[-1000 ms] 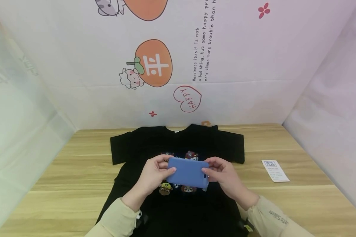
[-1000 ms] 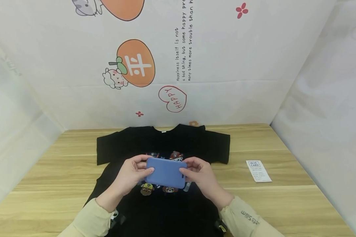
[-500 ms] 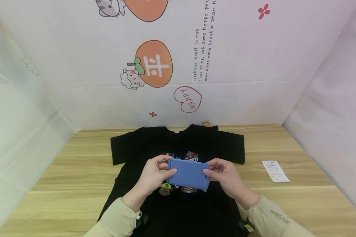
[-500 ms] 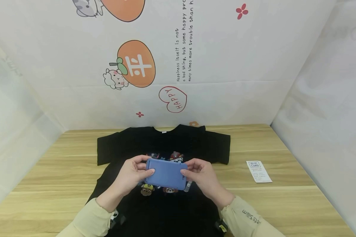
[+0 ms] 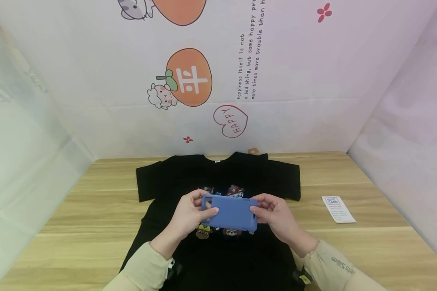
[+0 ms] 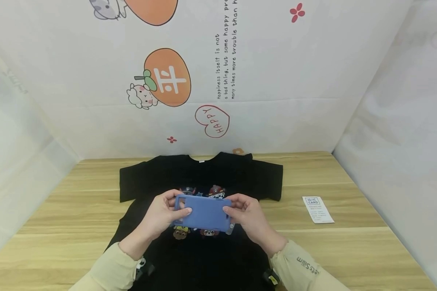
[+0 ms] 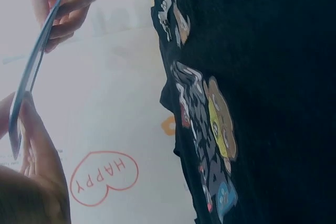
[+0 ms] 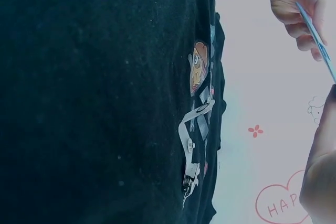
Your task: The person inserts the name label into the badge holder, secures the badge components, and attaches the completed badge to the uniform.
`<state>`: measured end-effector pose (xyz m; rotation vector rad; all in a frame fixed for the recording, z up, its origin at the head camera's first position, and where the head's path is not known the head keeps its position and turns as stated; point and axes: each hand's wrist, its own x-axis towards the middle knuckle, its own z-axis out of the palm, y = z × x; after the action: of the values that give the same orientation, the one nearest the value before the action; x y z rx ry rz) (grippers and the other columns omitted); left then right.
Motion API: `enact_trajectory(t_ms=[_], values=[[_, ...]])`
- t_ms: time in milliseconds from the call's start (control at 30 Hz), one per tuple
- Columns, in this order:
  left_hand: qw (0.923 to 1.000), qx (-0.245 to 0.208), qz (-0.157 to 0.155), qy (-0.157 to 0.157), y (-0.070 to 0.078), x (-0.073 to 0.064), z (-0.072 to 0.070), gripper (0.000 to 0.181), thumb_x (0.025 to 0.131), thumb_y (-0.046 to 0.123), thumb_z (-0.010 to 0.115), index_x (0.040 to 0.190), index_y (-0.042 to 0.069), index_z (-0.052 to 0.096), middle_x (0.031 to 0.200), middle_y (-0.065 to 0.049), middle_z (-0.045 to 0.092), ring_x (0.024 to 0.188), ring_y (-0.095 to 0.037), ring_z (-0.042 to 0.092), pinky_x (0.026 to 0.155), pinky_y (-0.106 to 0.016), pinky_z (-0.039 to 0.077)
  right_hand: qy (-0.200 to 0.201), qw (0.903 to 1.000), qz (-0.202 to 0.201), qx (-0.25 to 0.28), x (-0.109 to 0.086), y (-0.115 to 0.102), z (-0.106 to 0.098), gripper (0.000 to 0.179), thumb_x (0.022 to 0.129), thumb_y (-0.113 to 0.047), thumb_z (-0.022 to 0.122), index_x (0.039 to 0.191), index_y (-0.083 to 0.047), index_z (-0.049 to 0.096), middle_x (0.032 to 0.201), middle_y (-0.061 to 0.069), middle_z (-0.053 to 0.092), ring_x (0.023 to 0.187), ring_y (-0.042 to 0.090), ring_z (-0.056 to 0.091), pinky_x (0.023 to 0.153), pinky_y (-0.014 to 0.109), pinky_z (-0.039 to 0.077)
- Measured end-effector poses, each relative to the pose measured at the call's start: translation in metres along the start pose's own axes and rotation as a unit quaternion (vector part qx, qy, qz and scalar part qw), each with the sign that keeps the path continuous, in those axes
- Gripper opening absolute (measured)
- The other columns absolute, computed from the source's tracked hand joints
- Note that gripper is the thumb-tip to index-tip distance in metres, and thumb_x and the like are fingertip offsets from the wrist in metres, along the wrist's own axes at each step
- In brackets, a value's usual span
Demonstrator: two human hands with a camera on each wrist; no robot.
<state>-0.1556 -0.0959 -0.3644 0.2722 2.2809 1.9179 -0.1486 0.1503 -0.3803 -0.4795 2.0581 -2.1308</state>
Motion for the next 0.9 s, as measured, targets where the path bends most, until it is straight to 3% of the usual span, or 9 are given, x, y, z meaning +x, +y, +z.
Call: enact_trajectory(t_ms=[67, 300, 400, 900], values=[[0.9999, -0.001, -0.006, -0.010, -0.001, 0.001, -0.001, 0.033, 0.084, 0.005, 0.070, 0.113, -0.002, 0.057, 0.076, -0.005, 0.065, 0.074, -0.014, 0.065, 0.069, -0.031, 0.057, 0.005, 0.9999, 0.009, -0.002, 0.000, -0.001, 0.000, 0.011, 0.092, -0.005, 0.058, 0.103, -0.001, 0.060, 0.085, -0.007, 0.067, 0.079, 0.009, 0.066, 0.071, 0.030, 0.058], [0.9967, -0.040, -0.005, -0.071, 0.000, 0.003, -0.009, 0.038, 0.094, 0.009, 0.058, 0.129, -0.002, 0.048, 0.105, -0.019, 0.069, 0.076, -0.012, 0.065, 0.074, -0.032, 0.057, 0.067, 0.9956, 0.061, -0.025, -0.002, -0.004, -0.002, 0.026, 0.092, -0.006, 0.058, 0.112, 0.011, 0.055, 0.086, 0.001, 0.057, 0.083, 0.016, 0.060, 0.074, 0.040, 0.058], [0.9947, -0.052, -0.005, -0.089, 0.000, 0.003, -0.011, 0.039, 0.095, 0.006, 0.055, 0.131, -0.003, 0.046, 0.106, -0.019, 0.068, 0.078, -0.011, 0.066, 0.077, -0.033, 0.057, 0.069, 0.9944, 0.072, -0.032, -0.002, -0.005, -0.004, 0.030, 0.093, -0.007, 0.058, 0.114, 0.013, 0.053, 0.086, 0.002, 0.056, 0.084, 0.017, 0.060, 0.075, 0.041, 0.057], [0.9931, -0.073, -0.009, -0.091, 0.002, -0.001, -0.009, 0.040, 0.093, 0.000, 0.055, 0.131, -0.007, 0.046, 0.100, -0.017, 0.070, 0.077, -0.009, 0.067, 0.078, -0.033, 0.057, 0.049, 0.9958, 0.069, -0.034, -0.004, -0.004, -0.009, 0.033, 0.093, -0.007, 0.059, 0.115, 0.016, 0.051, 0.085, 0.001, 0.056, 0.079, 0.013, 0.060, 0.070, 0.034, 0.058]])
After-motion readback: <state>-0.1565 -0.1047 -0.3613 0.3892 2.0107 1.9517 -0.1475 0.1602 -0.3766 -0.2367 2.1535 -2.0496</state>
